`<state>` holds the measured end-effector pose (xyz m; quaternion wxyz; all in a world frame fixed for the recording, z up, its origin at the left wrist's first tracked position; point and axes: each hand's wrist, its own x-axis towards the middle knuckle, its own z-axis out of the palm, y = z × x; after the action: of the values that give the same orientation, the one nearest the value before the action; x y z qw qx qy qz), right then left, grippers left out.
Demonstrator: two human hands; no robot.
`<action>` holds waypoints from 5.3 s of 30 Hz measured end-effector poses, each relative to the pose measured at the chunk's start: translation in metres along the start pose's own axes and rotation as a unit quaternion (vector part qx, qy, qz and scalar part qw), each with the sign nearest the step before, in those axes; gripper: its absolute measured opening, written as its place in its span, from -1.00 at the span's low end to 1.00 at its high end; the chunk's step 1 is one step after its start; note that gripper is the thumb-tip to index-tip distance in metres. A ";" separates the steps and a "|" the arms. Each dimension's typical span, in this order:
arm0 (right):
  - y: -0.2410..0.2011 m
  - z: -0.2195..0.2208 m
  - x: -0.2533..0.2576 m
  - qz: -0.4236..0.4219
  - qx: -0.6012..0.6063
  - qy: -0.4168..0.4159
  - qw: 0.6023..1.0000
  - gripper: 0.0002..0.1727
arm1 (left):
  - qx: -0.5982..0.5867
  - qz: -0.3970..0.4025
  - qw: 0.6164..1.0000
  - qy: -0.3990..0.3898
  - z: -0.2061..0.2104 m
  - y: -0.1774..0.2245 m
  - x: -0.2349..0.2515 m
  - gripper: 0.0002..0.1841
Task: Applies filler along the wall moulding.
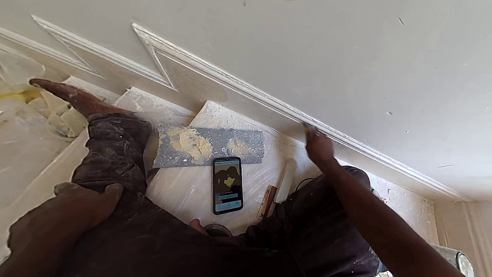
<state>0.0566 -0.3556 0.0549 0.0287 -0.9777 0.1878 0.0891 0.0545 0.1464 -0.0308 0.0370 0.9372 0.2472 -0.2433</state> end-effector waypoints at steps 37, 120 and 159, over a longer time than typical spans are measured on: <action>0.058 0.009 -0.010 0.000 -0.046 0.043 0.998 -0.46 | -0.028 -0.021 0.999 -0.023 0.001 -0.002 0.008 -0.04; -0.033 -0.020 0.040 0.067 0.277 -0.161 0.945 -0.34 | -0.012 -0.021 1.000 -0.001 0.005 -0.004 0.009 0.02; -0.069 -0.003 0.050 -0.021 0.172 -0.090 0.981 -0.24 | -0.024 -0.035 0.999 -0.015 -0.006 0.000 -0.002 -0.03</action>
<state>0.1282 -0.3099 0.0497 0.2148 -0.9500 0.1760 0.1428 0.0555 0.1461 -0.0243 0.0548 0.9229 0.2851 -0.2528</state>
